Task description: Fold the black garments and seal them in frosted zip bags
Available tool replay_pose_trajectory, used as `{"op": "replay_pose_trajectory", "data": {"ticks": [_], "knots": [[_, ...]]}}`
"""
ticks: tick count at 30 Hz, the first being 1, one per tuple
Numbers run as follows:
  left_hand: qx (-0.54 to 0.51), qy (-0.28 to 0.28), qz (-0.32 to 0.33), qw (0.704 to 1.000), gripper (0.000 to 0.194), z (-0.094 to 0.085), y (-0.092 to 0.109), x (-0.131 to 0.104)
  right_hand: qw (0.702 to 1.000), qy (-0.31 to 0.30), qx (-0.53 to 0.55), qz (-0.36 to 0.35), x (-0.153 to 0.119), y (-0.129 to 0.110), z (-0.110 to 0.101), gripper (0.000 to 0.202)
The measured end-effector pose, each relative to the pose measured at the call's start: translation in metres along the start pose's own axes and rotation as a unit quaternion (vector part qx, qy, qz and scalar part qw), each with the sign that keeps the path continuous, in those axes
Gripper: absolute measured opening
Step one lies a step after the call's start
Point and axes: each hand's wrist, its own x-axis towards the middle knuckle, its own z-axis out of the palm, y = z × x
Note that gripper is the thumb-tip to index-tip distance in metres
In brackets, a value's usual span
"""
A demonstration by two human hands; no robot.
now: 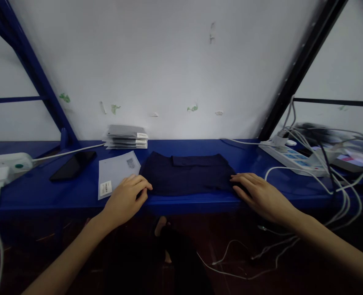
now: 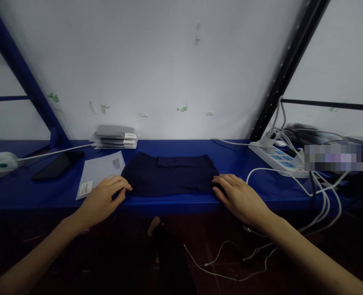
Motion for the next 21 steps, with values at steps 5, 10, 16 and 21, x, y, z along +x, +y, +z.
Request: {"op": "replay_pose_trajectory", "data": {"ticks": [5, 10, 16, 21], "knots": [[0.003, 0.001, 0.008, 1.000, 0.024, -0.002, -0.002, 0.001, 0.999, 0.002, 0.028, 0.016, 0.003, -0.003, -0.004, 0.031], [0.004, 0.047, 0.033, 0.998, 0.023, -0.007, 0.006, 0.015, 0.995, 0.078, 0.046, 0.046, 0.021, 0.000, -0.011, 0.028], [0.008, 0.016, 0.065, 0.998, 0.023, -0.004, 0.029, 0.073, 0.997, 0.045, 0.050, 0.039, 0.074, 0.011, -0.007, 0.027], [0.083, -0.105, 0.097, 0.986, 0.031, 0.017, 0.016, 0.130, 0.997, -0.068, 0.037, 0.029, 0.123, 0.029, 0.016, 0.025]]}}
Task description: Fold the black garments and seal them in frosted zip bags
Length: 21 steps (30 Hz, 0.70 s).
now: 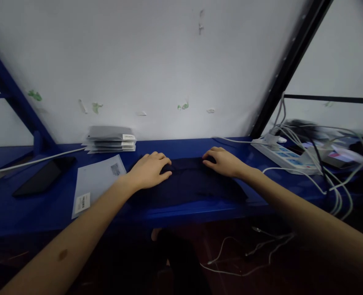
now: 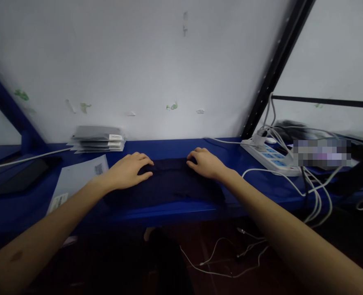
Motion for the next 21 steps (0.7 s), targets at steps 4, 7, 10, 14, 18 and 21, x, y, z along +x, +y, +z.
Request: {"op": "replay_pose_trajectory", "data": {"ticks": [4, 7, 10, 14, 18, 21], "knots": [[0.022, -0.023, 0.027, 0.999, 0.036, 0.011, -0.026, 0.020, 1.000, 0.008, 0.023, 0.005, 0.031, 0.005, 0.015, 0.031], [0.013, -0.016, 0.029, 0.999, 0.035, 0.015, -0.039, 0.021, 0.999, 0.022, 0.026, 0.012, 0.044, 0.004, 0.028, 0.034], [-0.009, 0.007, 0.009, 1.000, 0.032, 0.020, -0.046, 0.016, 0.998, 0.039, 0.039, 0.017, 0.046, 0.005, 0.039, 0.031], [-0.046, 0.038, -0.033, 0.998, 0.025, 0.027, -0.050, 0.010, 0.992, 0.063, 0.108, 0.028, 0.037, 0.012, 0.040, 0.027], [-0.065, 0.029, -0.047, 0.996, 0.021, 0.025, -0.049, 0.006, 0.981, 0.132, 0.127, 0.067, 0.029, 0.017, 0.033, 0.023], [-0.073, 0.035, -0.051, 0.995, 0.019, 0.022, -0.050, 0.005, 0.978, 0.147, 0.130, 0.071, 0.028, 0.015, 0.030, 0.022]]}}
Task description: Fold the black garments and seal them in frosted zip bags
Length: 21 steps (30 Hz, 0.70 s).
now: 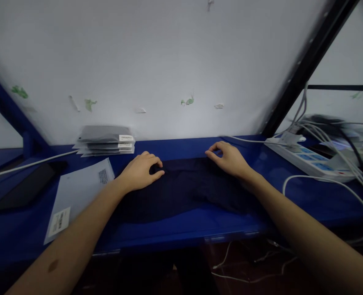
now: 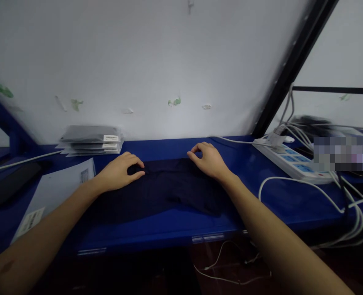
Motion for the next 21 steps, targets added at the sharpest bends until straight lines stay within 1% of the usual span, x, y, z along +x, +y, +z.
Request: {"op": "replay_pose_trajectory", "data": {"ticks": [2, 6, 8, 10, 13, 18, 21], "knots": [[0.001, 0.009, -0.001, 1.000, 0.017, 0.000, -0.001, 0.000, 0.999, -0.034, -0.008, -0.013, -0.001, -0.002, -0.001, 0.022], [0.008, 0.034, -0.002, 0.999, 0.015, 0.001, -0.001, 0.000, 0.989, -0.137, -0.034, -0.042, -0.004, -0.003, -0.002, 0.020], [0.010, 0.048, -0.002, 0.999, 0.014, 0.001, -0.001, 0.000, 0.985, -0.163, -0.037, -0.045, -0.005, -0.002, -0.004, 0.023], [0.009, 0.056, -0.002, 0.998, 0.015, 0.002, -0.001, -0.001, 0.982, -0.177, -0.035, -0.049, -0.006, 0.000, -0.006, 0.026], [-0.003, 0.062, -0.006, 0.998, 0.014, 0.002, -0.002, -0.001, 0.981, -0.178, -0.034, -0.062, -0.006, 0.002, -0.007, 0.028], [-0.019, 0.075, -0.037, 0.996, 0.014, 0.003, -0.003, -0.002, 0.984, -0.149, -0.064, -0.069, -0.005, 0.009, -0.002, 0.019], [-0.003, 0.069, -0.006, 0.998, 0.018, 0.002, -0.001, -0.002, 0.987, -0.124, -0.078, -0.065, -0.004, 0.011, 0.000, 0.019]]}}
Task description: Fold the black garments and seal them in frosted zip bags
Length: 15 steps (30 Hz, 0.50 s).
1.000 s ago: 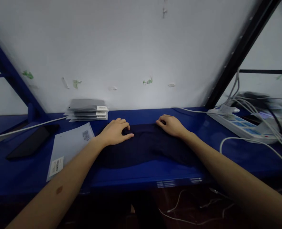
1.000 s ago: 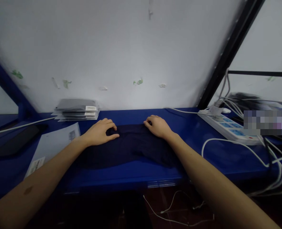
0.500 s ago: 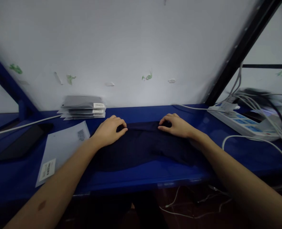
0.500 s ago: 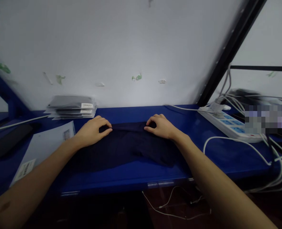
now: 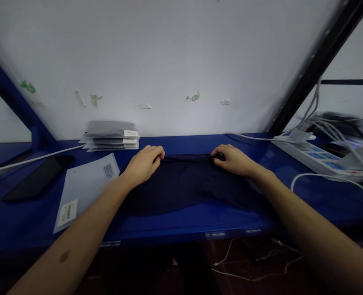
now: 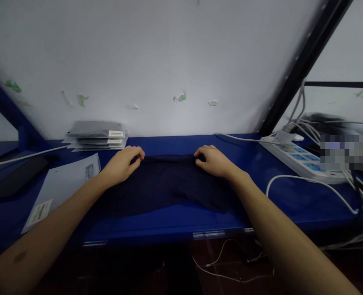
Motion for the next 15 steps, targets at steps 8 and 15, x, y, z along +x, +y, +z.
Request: {"op": "replay_pose_trajectory", "data": {"ticks": [8, 15], "knots": [[0.010, 0.008, 0.011, 1.000, 0.025, -0.0013, 0.0059, 0.0001, 0.996, 0.068, 0.004, 0.054, 0.0014, -0.0050, -0.0011, 0.019], [0.058, 0.038, -0.059, 0.996, 0.041, 0.0040, 0.0101, 0.0046, 0.981, 0.151, 0.077, 0.090, 0.0099, -0.0035, 0.0034, 0.025]]}}
